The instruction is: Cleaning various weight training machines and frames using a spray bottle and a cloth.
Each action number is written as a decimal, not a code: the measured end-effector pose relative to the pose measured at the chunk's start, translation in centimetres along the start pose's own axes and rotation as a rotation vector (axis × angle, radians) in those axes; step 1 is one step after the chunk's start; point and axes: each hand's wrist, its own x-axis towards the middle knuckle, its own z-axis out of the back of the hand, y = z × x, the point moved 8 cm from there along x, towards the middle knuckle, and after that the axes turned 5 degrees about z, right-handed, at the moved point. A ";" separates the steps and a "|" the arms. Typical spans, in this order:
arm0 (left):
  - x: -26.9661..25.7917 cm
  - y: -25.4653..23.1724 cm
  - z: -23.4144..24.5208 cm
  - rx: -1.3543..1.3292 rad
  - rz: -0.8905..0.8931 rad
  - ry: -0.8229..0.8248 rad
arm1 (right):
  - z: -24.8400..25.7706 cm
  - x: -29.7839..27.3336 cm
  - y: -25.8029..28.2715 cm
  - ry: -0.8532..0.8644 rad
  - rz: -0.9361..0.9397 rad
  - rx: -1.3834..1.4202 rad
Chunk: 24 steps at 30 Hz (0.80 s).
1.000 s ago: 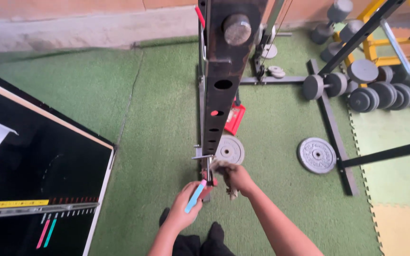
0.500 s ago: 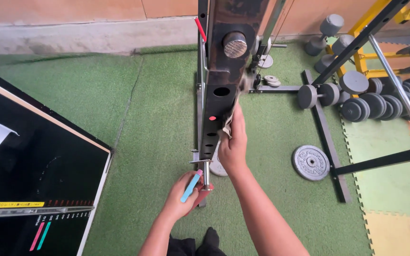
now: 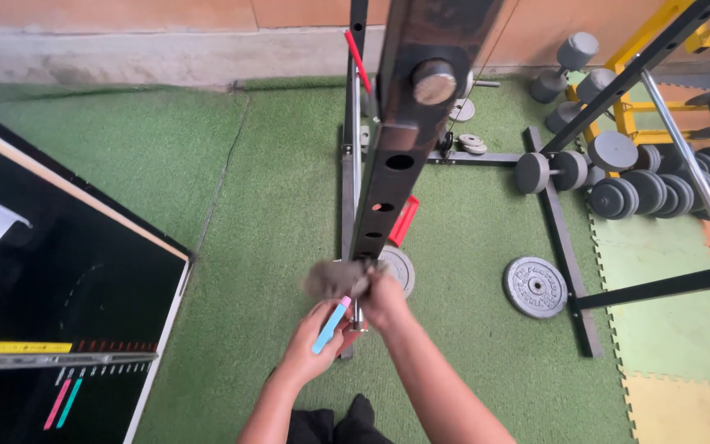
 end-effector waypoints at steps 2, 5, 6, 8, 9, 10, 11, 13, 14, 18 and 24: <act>-0.8 -1.2 0.7 0.032 0.000 -0.007 | 0.1 1.2 1.8 0.001 -0.142 0.318; -1.2 -1.8 2.2 0.022 -0.023 0.002 | -6.5 -4.0 9.1 -0.091 -0.283 0.678; -1.1 -1.7 2.5 -0.031 -0.022 0.018 | -9.9 -7.2 13.1 -0.197 -0.301 0.713; -1.1 -2.0 3.5 -0.017 -0.093 0.045 | -10.8 -9.5 15.5 -0.223 -0.261 0.779; -1.3 -2.3 4.0 0.000 -0.155 0.070 | -11.1 -10.9 16.5 -0.253 -0.228 0.848; -1.0 -2.7 4.4 -0.005 -0.159 0.079 | -11.5 -11.9 17.2 -0.257 -0.218 0.848; -0.7 -2.7 4.7 0.090 -0.107 0.119 | -12.2 -12.7 18.7 -0.150 -0.112 0.782; -0.1 -2.5 5.6 0.188 -0.071 0.174 | -14.1 -15.2 20.6 -0.046 0.015 0.719; 0.1 -2.5 5.8 0.161 -0.109 0.239 | -14.9 -16.7 21.5 -0.070 0.110 0.620; 0.0 -2.5 7.6 0.123 -0.039 0.395 | -18.9 -21.7 21.2 -0.061 0.335 0.378; -0.7 -3.8 8.3 0.169 -0.414 0.602 | -16.0 -24.8 11.4 -0.320 0.441 0.332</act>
